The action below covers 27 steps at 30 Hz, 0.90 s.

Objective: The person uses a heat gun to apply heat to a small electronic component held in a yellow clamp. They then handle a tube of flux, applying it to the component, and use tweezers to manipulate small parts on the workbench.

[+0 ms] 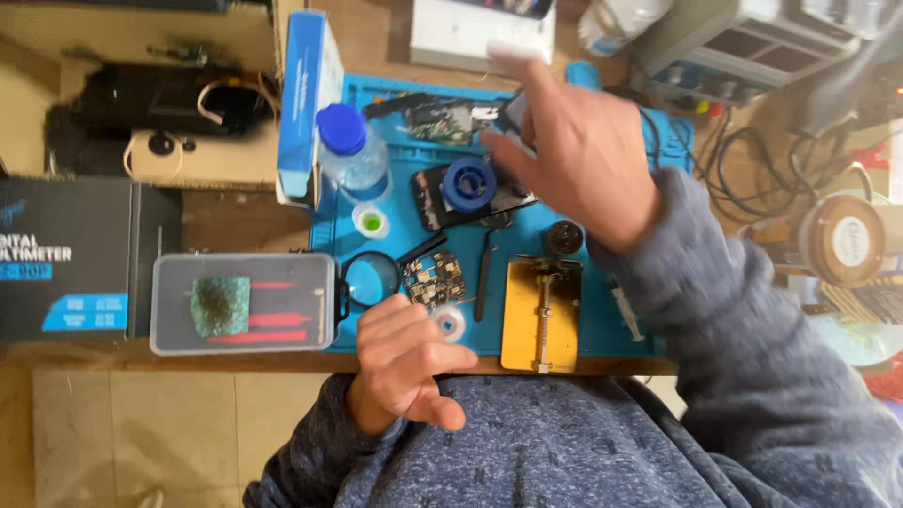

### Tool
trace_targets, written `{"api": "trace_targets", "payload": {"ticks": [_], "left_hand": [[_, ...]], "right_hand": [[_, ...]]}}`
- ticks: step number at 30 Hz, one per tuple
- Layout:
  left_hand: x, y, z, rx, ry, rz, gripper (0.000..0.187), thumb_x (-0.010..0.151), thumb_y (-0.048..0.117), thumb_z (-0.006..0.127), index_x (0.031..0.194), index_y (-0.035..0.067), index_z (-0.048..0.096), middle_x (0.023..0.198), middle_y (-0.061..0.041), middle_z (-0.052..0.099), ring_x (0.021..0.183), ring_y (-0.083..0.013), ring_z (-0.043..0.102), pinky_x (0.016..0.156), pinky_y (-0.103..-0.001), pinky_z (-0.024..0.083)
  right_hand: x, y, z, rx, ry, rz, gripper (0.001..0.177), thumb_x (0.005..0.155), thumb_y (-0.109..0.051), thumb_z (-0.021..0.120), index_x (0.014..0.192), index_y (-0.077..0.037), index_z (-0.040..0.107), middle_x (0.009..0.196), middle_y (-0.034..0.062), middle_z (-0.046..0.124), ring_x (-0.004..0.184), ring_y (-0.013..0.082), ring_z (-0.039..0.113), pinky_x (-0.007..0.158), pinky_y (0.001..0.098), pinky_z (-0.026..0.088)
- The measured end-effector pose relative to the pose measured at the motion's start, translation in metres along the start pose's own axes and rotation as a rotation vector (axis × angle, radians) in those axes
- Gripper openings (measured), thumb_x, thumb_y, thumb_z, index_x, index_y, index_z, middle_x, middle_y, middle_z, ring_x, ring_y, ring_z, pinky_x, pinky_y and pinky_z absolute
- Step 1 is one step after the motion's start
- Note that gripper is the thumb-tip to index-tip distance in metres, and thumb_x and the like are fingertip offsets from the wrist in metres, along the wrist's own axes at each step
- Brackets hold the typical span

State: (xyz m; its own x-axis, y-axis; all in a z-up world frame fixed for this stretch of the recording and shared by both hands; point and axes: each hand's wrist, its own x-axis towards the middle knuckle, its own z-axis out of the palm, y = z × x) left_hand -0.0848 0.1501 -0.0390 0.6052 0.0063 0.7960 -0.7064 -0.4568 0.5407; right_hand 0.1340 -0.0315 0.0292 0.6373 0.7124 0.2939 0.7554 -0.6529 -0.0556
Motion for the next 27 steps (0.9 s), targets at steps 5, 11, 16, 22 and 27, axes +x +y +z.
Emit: {"api": "trace_targets", "payload": {"ticks": [5, 11, 16, 22, 27], "left_hand": [[-0.007, 0.0, 0.003, 0.008, -0.014, -0.02, 0.067, 0.123, 0.064, 0.038, 0.091, 0.017, 0.073, 0.064, 0.0, 0.051, 0.055, -0.018, 0.041, 0.059, -0.039, 0.028], [-0.012, -0.001, 0.002, 0.012, -0.03, -0.047, 0.062, 0.123, 0.062, 0.042, 0.093, 0.018, 0.075, 0.064, -0.001, 0.054, 0.055, -0.0187, 0.042, 0.058, -0.04, 0.029], [-0.011, -0.001, 0.003, 0.008, -0.03, -0.065, 0.062, 0.123, 0.06, 0.043, 0.091, 0.018, 0.075, 0.062, 0.0, 0.053, 0.054, -0.0183, 0.043, 0.058, -0.04, 0.029], [-0.007, 0.0, 0.002, 0.009, -0.043, -0.08, 0.058, 0.123, 0.057, 0.045, 0.092, 0.018, 0.074, 0.063, 0.0, 0.054, 0.055, -0.0184, 0.043, 0.059, -0.04, 0.029], [-0.01, -0.002, 0.003, 0.008, -0.031, -0.076, 0.054, 0.122, 0.055, 0.048, 0.092, 0.019, 0.076, 0.065, 0.0, 0.058, 0.056, -0.0181, 0.046, 0.058, -0.04, 0.03]], "right_hand": [[0.03, 0.068, 0.058, -0.234, 0.14, 0.053, 0.087, 0.124, -0.05, 0.094, 0.18, -0.016, 0.038, 0.087, -0.0013, 0.074, 0.056, 0.0194, 0.062, 0.044, 0.0363, 0.042], [0.041, 0.076, 0.076, -0.321, 0.174, 0.085, 0.086, 0.119, -0.06, 0.09, 0.18, -0.023, 0.041, 0.091, -0.0001, 0.077, 0.06, 0.0249, 0.068, 0.044, 0.0396, 0.045], [0.043, 0.078, 0.088, -0.384, 0.135, 0.091, 0.087, 0.119, -0.07, 0.086, 0.181, -0.028, 0.043, 0.092, -0.0003, 0.078, 0.062, 0.0263, 0.072, 0.044, 0.041, 0.049], [0.045, 0.071, 0.079, -0.259, 0.21, 0.062, 0.07, 0.117, -0.049, 0.092, 0.163, -0.019, 0.049, 0.082, 0.001, 0.077, 0.056, 0.0265, 0.068, 0.045, 0.0403, 0.045], [0.047, 0.079, 0.09, -0.279, 0.159, 0.104, 0.091, 0.118, -0.053, 0.094, 0.175, -0.017, 0.034, 0.093, 0.0051, 0.082, 0.065, 0.0311, 0.074, 0.048, 0.0412, 0.051]]}}
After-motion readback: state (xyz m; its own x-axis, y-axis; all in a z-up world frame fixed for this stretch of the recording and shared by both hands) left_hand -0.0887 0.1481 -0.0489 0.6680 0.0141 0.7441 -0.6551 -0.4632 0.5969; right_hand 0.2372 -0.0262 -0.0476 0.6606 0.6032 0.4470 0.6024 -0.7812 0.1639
